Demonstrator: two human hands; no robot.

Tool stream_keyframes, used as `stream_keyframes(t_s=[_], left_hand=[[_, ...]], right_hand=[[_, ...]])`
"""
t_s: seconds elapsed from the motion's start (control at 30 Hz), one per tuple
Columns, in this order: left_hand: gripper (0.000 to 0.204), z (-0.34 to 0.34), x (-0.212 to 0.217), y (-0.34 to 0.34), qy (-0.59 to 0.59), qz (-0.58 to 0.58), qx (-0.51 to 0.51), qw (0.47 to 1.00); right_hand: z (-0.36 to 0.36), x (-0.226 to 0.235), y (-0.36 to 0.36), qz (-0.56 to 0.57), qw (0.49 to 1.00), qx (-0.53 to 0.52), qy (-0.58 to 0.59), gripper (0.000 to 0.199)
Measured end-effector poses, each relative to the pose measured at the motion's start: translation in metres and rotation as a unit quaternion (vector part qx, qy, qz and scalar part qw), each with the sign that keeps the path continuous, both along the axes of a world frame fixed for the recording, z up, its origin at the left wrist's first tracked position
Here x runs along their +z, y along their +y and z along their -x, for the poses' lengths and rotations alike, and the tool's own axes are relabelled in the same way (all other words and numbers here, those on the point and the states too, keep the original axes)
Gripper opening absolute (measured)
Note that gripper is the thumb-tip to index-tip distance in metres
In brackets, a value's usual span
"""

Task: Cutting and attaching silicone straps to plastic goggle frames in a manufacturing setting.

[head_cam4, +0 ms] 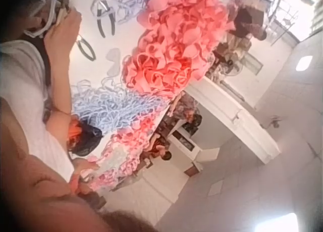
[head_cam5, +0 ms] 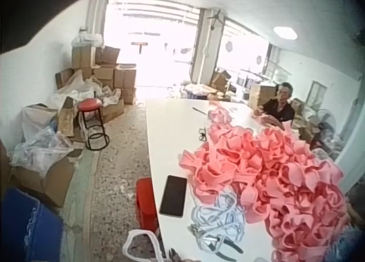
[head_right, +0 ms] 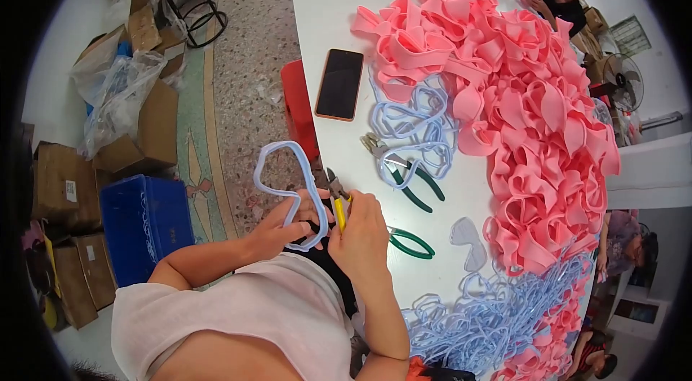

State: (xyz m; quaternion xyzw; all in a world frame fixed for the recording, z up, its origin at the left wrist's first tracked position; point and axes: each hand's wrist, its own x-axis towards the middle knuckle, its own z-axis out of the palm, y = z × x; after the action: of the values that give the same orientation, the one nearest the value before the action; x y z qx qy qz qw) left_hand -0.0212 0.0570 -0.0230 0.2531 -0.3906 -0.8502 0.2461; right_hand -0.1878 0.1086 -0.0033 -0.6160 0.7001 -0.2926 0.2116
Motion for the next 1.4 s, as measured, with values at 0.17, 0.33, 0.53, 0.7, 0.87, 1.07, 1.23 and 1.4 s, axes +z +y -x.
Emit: stream_keyframes(t_s=[0.17, 0.33, 0.53, 0.7, 0.87, 1.07, 1.23, 1.4], left_hand=[[0.048, -0.001, -0.005, -0.001, -0.050, 0.106, -0.038, 0.992], [0.048, 0.000, -0.001, 0.000, -0.071, 0.138, -0.020, 0.988], [0.051, -0.001, -0.007, 0.002, -0.076, 0.185, -0.026, 0.979], [0.053, -0.002, -0.014, 0.006, -0.088, 0.240, -0.007, 0.967], [0.050, -0.007, -0.008, 0.008, -0.088, 0.182, -0.002, 0.979], [0.037, -0.024, -0.024, 0.015, -0.146, 0.147, 0.038, 0.978], [0.027, -0.043, -0.041, 0.021, -0.187, 0.111, 0.108, 0.970], [0.026, -0.056, -0.048, 0.021, -0.185, 0.058, 0.119, 0.974]], right_hand=[[-0.005, -0.002, 0.002, 0.015, 0.997, 0.022, 0.068, 0.048], [-0.009, 0.002, 0.003, -0.002, 0.998, 0.023, 0.060, 0.049], [-0.012, 0.003, 0.002, -0.001, 0.998, 0.022, 0.066, 0.049], [-0.015, 0.002, 0.002, -0.006, 0.998, 0.030, 0.059, 0.047], [-0.021, -0.003, 0.000, 0.004, 0.997, 0.029, 0.070, 0.042], [-0.034, -0.029, -0.008, -0.040, 0.994, 0.082, 0.055, 0.040], [-0.051, -0.058, -0.021, -0.056, 0.989, 0.133, 0.024, 0.038], [-0.059, -0.072, -0.029, -0.086, 0.984, 0.153, -0.004, 0.035]])
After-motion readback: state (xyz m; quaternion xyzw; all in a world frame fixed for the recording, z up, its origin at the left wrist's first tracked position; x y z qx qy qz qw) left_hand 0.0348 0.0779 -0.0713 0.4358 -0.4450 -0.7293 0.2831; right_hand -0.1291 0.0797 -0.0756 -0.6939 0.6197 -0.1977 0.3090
